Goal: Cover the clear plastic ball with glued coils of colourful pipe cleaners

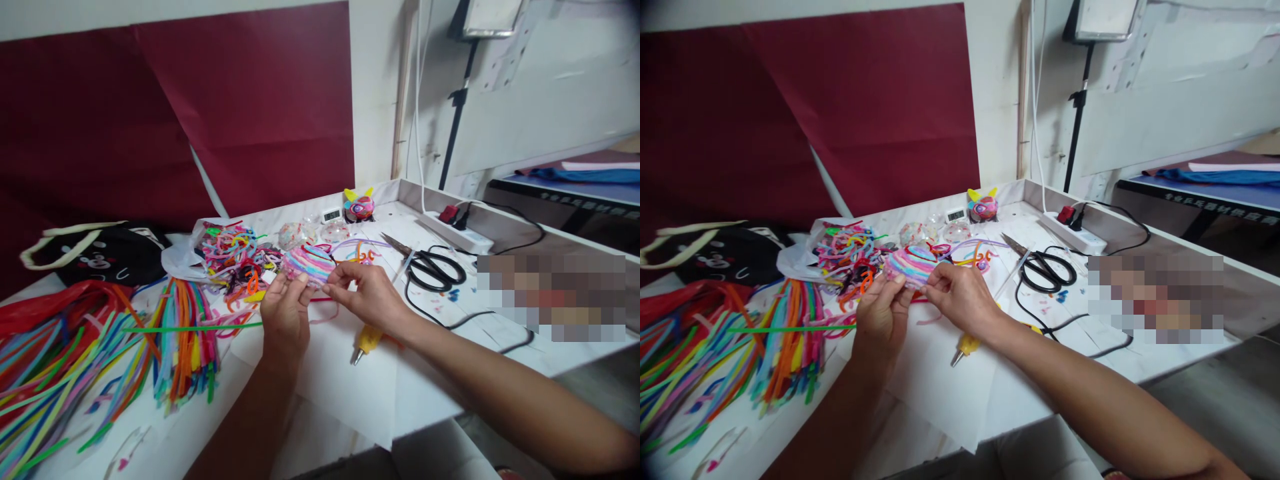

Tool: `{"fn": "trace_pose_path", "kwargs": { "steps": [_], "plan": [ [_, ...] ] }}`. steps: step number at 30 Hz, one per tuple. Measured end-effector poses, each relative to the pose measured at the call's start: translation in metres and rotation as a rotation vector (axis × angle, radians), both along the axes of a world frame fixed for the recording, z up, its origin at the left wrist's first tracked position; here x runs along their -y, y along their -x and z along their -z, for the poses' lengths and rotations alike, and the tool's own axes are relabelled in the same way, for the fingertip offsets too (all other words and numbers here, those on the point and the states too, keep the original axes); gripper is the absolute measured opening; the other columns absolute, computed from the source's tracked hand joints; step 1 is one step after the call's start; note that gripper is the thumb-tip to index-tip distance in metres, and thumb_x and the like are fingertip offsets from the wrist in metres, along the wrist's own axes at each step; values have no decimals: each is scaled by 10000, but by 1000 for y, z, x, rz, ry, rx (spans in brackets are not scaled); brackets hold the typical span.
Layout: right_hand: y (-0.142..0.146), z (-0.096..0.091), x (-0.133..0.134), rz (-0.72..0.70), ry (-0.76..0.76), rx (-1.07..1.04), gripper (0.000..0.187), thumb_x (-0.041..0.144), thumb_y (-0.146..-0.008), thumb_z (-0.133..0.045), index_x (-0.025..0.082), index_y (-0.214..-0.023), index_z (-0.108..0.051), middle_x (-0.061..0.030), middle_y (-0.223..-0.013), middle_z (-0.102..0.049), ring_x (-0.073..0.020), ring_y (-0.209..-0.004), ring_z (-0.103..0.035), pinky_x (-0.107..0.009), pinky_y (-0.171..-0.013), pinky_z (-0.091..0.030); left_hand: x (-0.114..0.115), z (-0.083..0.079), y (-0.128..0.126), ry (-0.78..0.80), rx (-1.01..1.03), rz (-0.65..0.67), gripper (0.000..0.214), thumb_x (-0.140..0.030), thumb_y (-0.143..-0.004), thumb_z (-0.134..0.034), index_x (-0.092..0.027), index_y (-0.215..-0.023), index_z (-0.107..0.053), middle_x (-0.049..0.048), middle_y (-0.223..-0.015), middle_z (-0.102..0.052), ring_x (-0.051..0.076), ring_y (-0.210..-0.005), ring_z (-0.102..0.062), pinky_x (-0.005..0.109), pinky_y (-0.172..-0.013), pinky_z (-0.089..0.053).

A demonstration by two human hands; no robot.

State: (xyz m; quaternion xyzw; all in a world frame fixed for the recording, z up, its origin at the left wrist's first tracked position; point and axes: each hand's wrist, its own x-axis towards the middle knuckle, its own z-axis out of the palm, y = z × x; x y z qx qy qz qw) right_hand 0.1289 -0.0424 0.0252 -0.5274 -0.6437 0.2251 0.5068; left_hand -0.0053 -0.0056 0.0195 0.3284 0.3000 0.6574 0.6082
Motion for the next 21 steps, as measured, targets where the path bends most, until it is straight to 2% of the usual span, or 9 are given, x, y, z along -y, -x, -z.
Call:
{"fn": "trace_pose_path", "kwargs": {
  "steps": [3, 8, 11, 15, 21],
  "plan": [
    [-1, 3, -2, -36, 20, -53, 65, 230, -785, -677, 175, -752, -669, 10, -669, -657, -119, -638, -575, -225, -601, -399, 0, 1, 0, -4, 7, 16, 274, -119, -605, -785, -160, -811, -609, -13, -796, -641, 98, -752, -643, 172, -679, -519],
    [-2, 9, -7, -70, 91, -197, 278, 432, -781, -685, 164, -720, -648, 38, -588, -559, -97, -535, -459, -221, -504, -348, 1, 3, -1, -11, -31, 4, 267, -146, -615, -781, -167, -822, -614, -11, -797, -638, 112, -774, -647, 198, -712, -528],
    [-3, 11, -9, -65, 125, -250, 347, 491, -741, -706, 161, -672, -625, 56, -562, -500, -81, -510, -394, -220, -477, -295, 3, 3, -3, -32, -65, 19, 245, -177, -621, -787, -168, -796, -616, -10, -777, -629, 125, -801, -654, 206, -724, -528],
    [-2, 8, -7, -34, 158, -273, 350, 472, -681, -752, 166, -614, -597, 70, -529, -451, -73, -497, -352, -224, -466, -251, 5, 2, -6, -21, -71, 39, 258, -173, -600, -789, -165, -799, -624, -3, -788, -634, 122, -783, -650, 207, -709, -529],
    [-2, 4, -4, 11, 186, -277, 266, 382, -652, -748, 170, -603, -594, 62, -528, -489, -76, -504, -381, -226, -478, -258, 9, 0, -8, -5, -92, 13, 224, -153, -607, -771, -176, -734, -588, -24, -720, -591, 119, -759, -648, 174, -630, -508]
  ]
}}
